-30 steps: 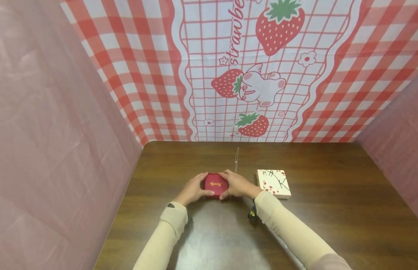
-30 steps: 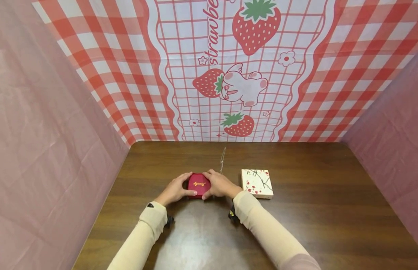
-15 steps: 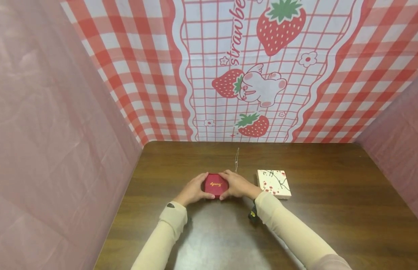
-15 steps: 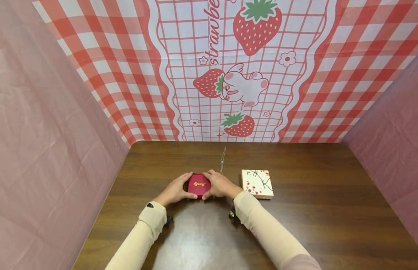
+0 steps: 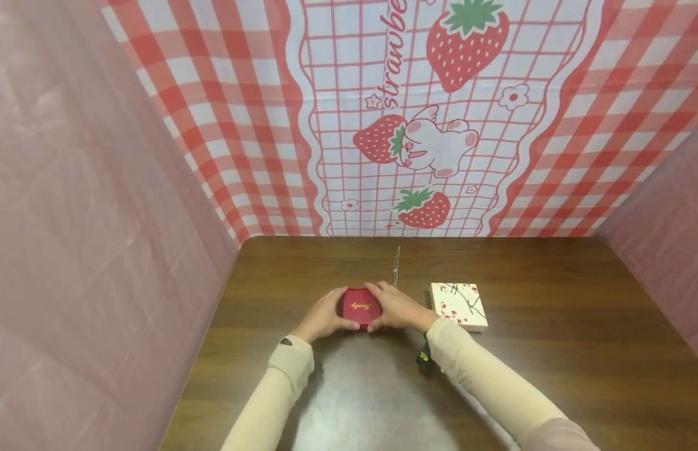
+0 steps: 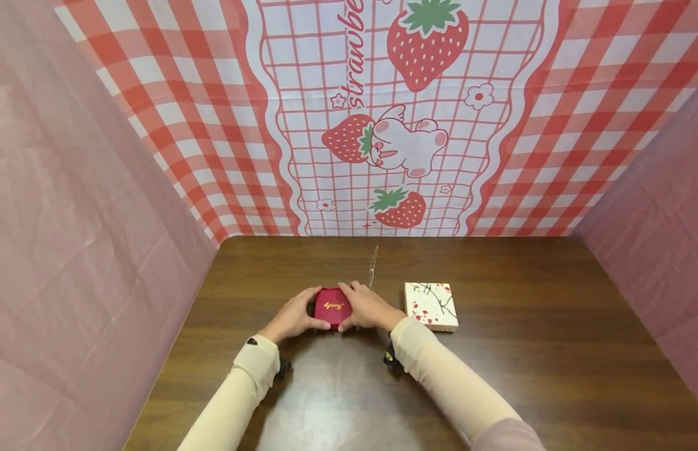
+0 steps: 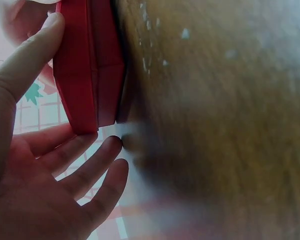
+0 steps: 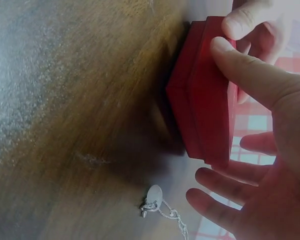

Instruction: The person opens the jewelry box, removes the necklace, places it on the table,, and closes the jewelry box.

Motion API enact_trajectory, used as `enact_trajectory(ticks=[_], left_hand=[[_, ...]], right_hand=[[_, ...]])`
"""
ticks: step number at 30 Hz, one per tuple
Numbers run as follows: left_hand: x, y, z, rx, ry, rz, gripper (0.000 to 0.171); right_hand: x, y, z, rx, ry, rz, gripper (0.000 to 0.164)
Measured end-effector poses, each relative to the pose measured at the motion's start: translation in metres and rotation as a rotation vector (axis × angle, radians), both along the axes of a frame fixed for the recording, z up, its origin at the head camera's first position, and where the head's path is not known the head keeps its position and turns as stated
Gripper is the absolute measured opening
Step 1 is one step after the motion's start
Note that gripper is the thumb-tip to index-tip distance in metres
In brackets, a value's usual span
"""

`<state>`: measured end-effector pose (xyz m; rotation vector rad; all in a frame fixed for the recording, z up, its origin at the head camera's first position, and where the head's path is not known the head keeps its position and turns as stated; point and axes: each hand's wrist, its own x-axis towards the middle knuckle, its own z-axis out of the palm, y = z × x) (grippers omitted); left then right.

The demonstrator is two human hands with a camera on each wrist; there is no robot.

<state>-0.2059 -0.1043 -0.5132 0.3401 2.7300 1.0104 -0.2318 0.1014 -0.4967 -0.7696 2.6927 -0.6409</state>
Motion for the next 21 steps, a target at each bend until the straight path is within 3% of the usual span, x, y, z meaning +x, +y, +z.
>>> enact_trajectory(ticks=[12,21], left_hand=[[-0.007,-0.002,-0.002,0.016,0.023,0.003,0.094],[-0.013,-0.003,-0.003,0.027,0.008,0.013,0.094]], right_hand=[[-0.005,0.019,0.018,0.003,0.103,0.014,0.099],[-0.013,0.047,0.033,0.003,0.132,-0.05,0.106]])
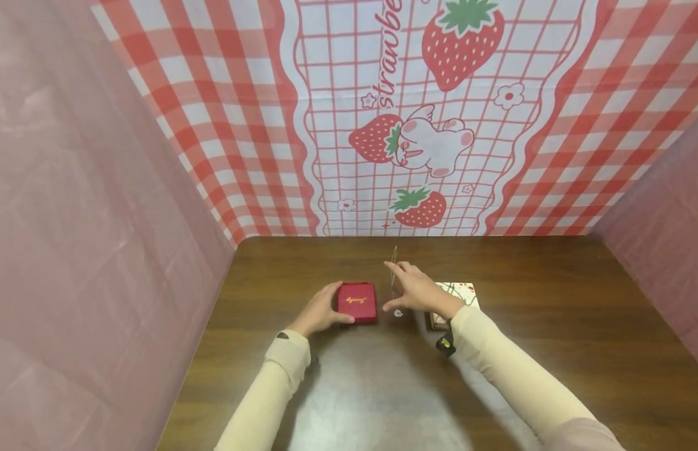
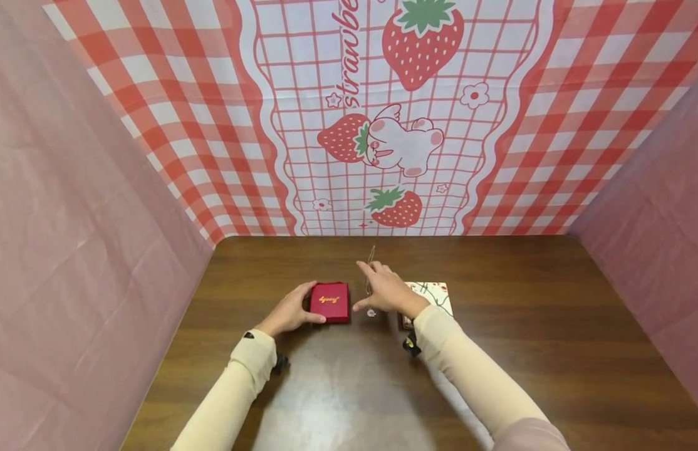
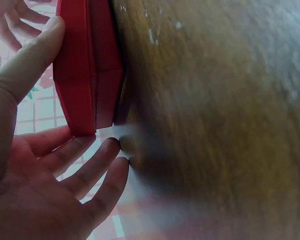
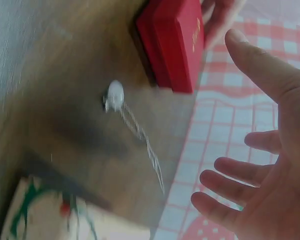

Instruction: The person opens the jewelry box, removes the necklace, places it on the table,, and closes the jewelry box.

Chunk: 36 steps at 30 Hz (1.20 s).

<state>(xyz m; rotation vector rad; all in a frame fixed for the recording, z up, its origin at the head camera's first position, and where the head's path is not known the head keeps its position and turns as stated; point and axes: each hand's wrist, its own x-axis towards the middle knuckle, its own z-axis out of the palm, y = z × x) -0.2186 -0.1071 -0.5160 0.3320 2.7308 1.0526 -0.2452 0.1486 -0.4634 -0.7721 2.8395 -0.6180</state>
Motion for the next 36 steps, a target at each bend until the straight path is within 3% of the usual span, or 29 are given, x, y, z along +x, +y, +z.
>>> enact_trajectory(ticks=[6,15,20,36], left_hand=[[-0.001,-0.001,0.001,-0.005,-0.006,-0.007,0.095],[0.001,-0.002,0.001,0.025,0.004,0.007,0.094],[0.0,-0.003,0.001,0.031,0.007,0.014,0.095],[0.0,-0.002,-0.002,0.035,0.041,0.01,0.093]], right_hand=[[-0.004,0.029,0.005,0.013,0.019,-0.032,0.102],[-0.006,0.071,0.001,0.087,-0.059,-0.096,0.102],[-0.002,0.088,-0.001,0.112,-0.055,-0.109,0.102],[0.009,0.116,-0.01,0.119,-0.101,-0.107,0.11]])
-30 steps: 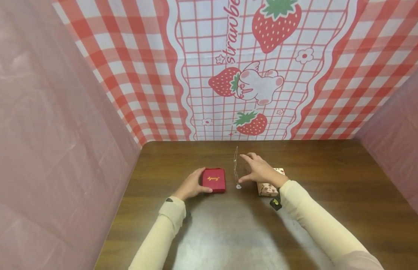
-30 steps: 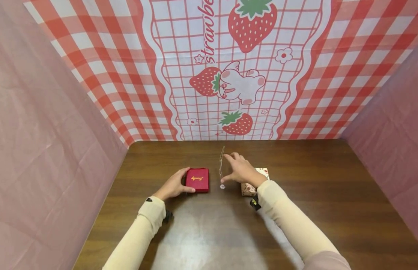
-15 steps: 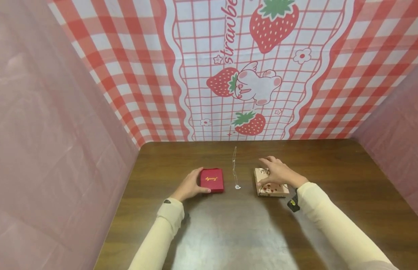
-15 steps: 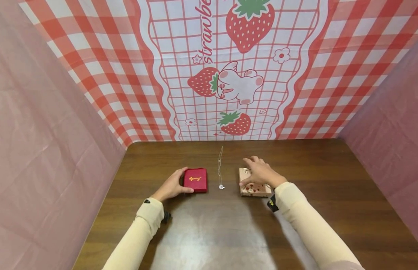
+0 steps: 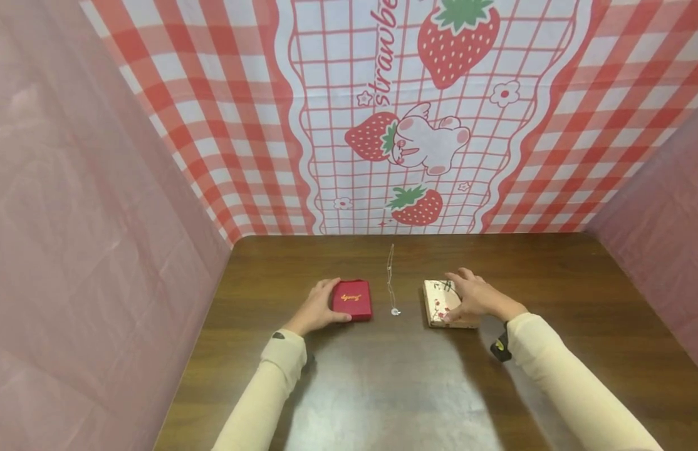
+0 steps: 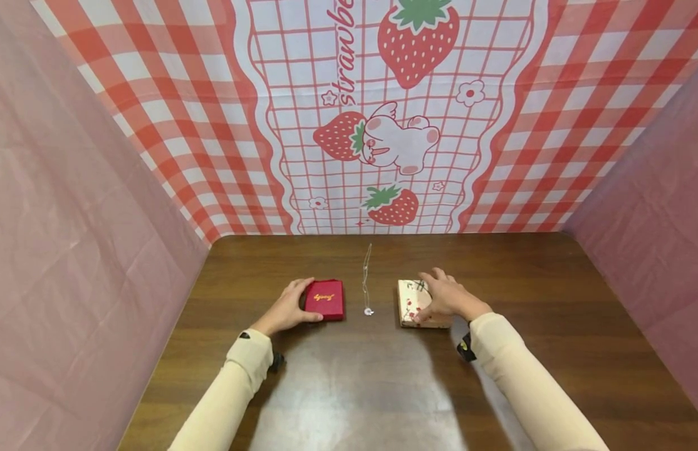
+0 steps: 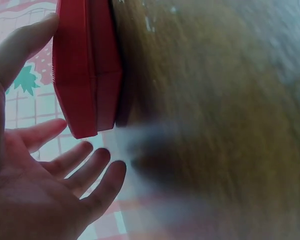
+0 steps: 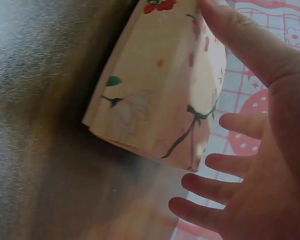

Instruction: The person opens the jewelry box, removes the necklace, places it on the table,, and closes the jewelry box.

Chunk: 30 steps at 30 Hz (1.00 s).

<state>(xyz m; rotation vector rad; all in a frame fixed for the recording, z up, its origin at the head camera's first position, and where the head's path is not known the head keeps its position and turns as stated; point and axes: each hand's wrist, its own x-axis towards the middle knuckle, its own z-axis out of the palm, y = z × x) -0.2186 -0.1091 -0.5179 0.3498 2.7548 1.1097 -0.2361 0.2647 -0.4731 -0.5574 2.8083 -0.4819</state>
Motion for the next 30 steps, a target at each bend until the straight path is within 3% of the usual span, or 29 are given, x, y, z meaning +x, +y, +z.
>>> enact_trajectory(ticks=[7,11,19,30], left_hand=[[0.0,0.007,0.01,0.013,0.052,0.045,0.093],[-0.003,0.014,0.02,0.029,0.089,0.04,0.091],[-0.004,0.035,0.032,0.032,0.141,-0.025,0.085],[-0.002,0.066,0.037,0.008,0.145,-0.128,0.08]], right_hand=[[0.003,0.005,-0.008,-0.002,-0.03,0.014,0.114],[0.004,0.006,-0.011,-0.025,-0.043,0.008,0.116],[0.005,0.005,-0.012,-0.06,-0.094,0.0,0.118],[0.008,0.003,-0.013,-0.053,-0.057,-0.002,0.117]])
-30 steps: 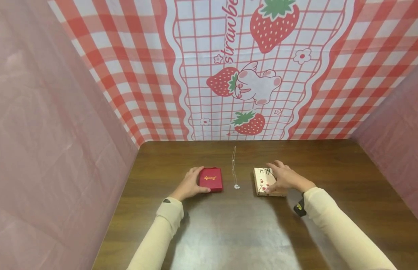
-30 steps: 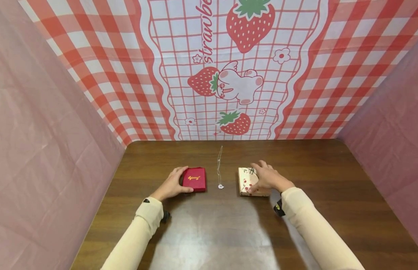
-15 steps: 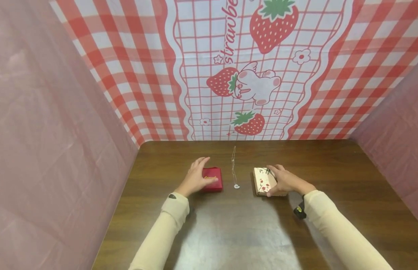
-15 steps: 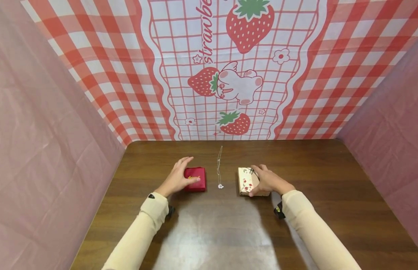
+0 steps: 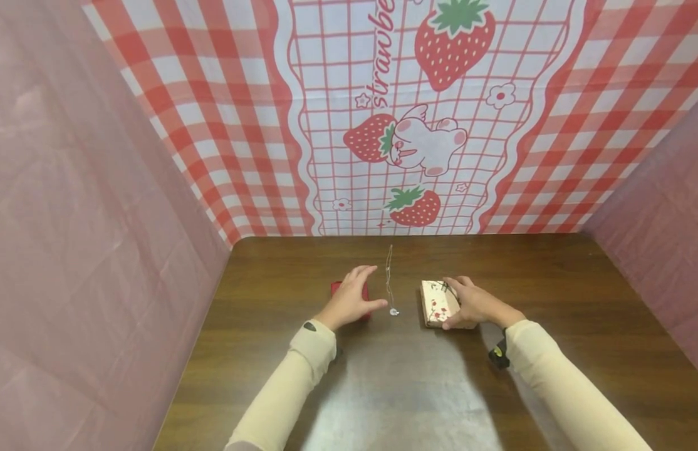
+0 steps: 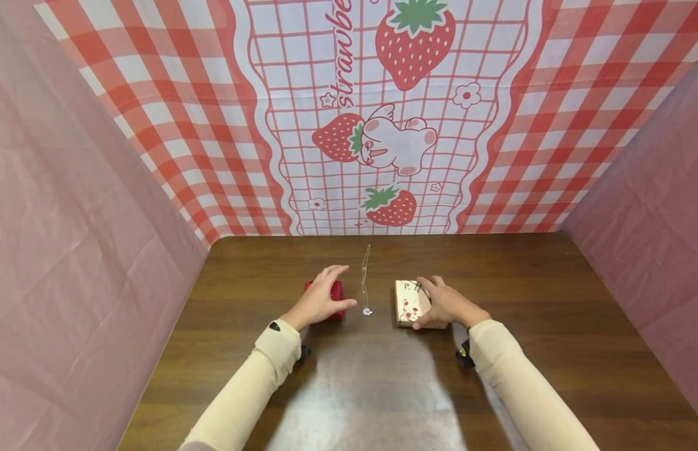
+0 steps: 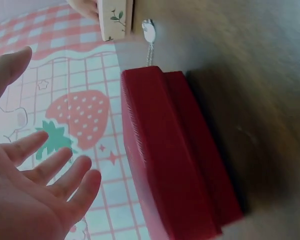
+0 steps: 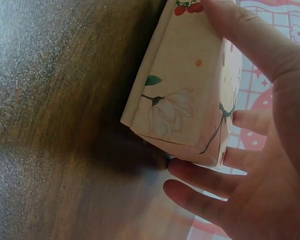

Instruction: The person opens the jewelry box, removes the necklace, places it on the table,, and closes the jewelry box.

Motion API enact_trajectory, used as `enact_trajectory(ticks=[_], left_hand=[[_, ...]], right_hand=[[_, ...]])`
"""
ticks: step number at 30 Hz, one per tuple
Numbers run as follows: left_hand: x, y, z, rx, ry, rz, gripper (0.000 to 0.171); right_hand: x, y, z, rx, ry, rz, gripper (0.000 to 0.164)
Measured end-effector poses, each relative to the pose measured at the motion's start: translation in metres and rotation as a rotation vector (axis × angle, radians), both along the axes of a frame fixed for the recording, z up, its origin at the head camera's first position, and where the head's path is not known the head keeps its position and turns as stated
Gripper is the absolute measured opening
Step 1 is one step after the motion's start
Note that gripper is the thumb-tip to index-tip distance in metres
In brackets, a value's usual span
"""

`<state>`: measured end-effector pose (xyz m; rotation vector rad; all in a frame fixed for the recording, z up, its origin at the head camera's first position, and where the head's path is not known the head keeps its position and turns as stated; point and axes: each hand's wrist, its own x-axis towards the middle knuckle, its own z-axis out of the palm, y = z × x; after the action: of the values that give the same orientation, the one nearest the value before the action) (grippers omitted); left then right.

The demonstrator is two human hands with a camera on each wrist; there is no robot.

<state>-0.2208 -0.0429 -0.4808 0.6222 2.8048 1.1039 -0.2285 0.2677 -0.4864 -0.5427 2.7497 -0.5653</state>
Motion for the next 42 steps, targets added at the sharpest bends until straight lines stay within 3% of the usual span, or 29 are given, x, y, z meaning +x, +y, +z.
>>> enact_trajectory(ticks=[8,17,24,35,42], left_hand=[[-0.004,0.024,0.001,-0.051,-0.038,-0.036,0.083],[-0.001,0.058,-0.01,-0.12,-0.128,-0.091,0.091],[0.002,0.08,-0.018,-0.19,-0.124,-0.096,0.09],[0.008,0.095,-0.027,-0.143,-0.166,-0.091,0.092],[0.009,0.096,-0.03,-0.141,-0.147,-0.097,0.095]], right_hand=[[0.0,-0.004,-0.004,-0.003,0.013,0.008,0.119],[-0.001,-0.007,-0.002,0.024,-0.001,0.019,0.121],[0.0,-0.007,-0.005,0.012,0.05,0.034,0.118],[0.0,-0.003,-0.014,-0.016,0.108,0.02,0.116],[0.002,-0.003,-0.013,-0.039,0.113,0.016,0.114]])
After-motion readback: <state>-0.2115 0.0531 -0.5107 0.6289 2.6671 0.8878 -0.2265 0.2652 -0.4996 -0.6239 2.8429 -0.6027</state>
